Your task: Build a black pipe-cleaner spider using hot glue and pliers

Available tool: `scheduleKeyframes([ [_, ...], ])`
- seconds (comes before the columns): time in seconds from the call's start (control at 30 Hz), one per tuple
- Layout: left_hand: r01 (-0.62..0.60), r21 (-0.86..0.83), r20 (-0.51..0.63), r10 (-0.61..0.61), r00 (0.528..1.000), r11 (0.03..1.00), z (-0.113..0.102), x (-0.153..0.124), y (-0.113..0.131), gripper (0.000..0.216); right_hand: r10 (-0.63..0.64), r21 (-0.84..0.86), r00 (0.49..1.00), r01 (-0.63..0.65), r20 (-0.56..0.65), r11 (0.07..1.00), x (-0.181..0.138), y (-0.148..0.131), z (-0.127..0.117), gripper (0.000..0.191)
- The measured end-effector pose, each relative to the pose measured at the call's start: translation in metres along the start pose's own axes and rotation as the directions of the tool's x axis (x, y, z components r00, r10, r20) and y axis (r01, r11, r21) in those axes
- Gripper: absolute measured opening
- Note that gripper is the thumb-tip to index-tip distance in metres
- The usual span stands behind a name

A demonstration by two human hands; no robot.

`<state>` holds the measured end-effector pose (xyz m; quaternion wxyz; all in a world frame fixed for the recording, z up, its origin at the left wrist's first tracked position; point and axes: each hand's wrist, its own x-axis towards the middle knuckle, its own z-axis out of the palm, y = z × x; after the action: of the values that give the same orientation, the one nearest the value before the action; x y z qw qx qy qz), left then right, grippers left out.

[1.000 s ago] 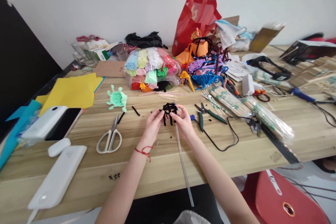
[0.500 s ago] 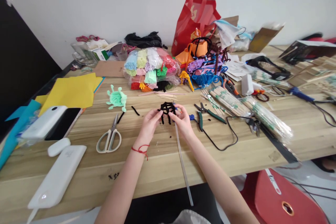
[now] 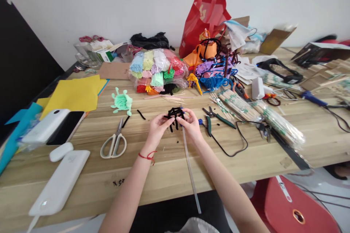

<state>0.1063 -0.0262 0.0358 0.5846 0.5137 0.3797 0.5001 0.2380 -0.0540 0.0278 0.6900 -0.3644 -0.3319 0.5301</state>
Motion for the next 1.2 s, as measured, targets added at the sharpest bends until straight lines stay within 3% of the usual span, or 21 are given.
scheduleKeyframes([
  [0.23, -0.072, -0.015, 0.013, 0.072, 0.997, 0.997, 0.0, 0.0, 0.0, 0.021, 0.049, 0.048, 0.999, -0.049, -0.001, 0.998, 0.0, -0.001, -0.001, 0.041],
  [0.6, -0.049, -0.063, 0.031, 0.051, 0.998, 0.997, -0.001, 0.001, 0.001, 0.022, 0.018, 0.018, 0.999, -0.019, 0.048, 1.0, 0.0, -0.002, -0.002, 0.04],
  [0.9, -0.029, 0.019, -0.004, 0.029, 1.0, 0.999, -0.006, 0.004, -0.001, 0.027, -0.003, -0.047, 1.0, 0.003, -0.003, 0.999, 0.001, -0.008, 0.0, 0.04],
  [1.2, 0.046, -0.122, 0.11, -0.033, 0.993, 0.991, -0.009, 0.005, -0.009, 0.026, 0.021, -0.051, 1.0, -0.02, 0.02, 0.998, 0.001, -0.008, 0.001, 0.043],
])
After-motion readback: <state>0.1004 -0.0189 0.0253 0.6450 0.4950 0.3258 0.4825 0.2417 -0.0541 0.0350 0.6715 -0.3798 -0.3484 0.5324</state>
